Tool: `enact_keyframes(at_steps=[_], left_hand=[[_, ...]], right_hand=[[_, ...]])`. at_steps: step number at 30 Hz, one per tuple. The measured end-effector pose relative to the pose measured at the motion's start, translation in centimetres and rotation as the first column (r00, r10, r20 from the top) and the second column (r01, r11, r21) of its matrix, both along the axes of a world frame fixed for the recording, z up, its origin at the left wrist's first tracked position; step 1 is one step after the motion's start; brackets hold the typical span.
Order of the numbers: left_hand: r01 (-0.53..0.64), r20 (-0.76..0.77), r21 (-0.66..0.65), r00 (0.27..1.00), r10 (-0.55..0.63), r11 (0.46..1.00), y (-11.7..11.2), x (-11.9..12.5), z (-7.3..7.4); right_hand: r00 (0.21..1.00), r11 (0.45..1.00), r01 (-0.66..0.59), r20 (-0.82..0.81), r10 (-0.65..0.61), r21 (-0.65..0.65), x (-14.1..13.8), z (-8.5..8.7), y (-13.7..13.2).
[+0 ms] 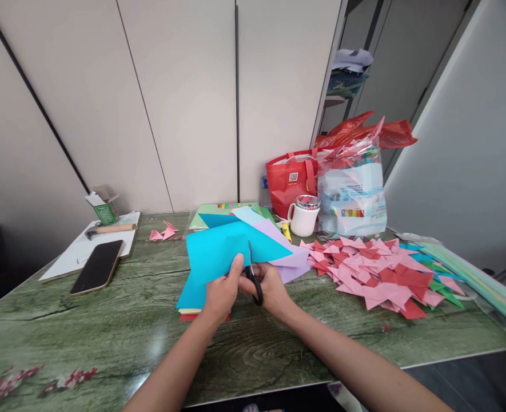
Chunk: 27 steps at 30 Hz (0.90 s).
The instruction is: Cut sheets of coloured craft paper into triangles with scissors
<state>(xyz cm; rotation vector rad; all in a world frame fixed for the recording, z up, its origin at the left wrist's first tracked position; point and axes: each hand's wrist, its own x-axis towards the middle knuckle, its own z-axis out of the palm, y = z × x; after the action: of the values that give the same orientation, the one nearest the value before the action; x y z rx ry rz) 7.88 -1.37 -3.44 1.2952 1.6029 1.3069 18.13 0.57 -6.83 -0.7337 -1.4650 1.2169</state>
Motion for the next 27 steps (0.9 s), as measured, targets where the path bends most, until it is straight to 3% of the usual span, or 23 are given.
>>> enact_keyframes(at_steps=[22,27], left_hand=[[0.053,0.028,-0.053,0.998,-0.051,0.997,0.12,-0.31,-0.59],[0.045,0.054,0.022,0.997,-0.046,0.999,0.0,-0.24,-0.24]], right_hand=[[0.999,0.999,0.026,0.043,-0.025,-0.024,0.25,0.09,-0.23],[0.999,0.999,0.009,0.05,-0.006,-0.045,0.27,0.39,-0.36]])
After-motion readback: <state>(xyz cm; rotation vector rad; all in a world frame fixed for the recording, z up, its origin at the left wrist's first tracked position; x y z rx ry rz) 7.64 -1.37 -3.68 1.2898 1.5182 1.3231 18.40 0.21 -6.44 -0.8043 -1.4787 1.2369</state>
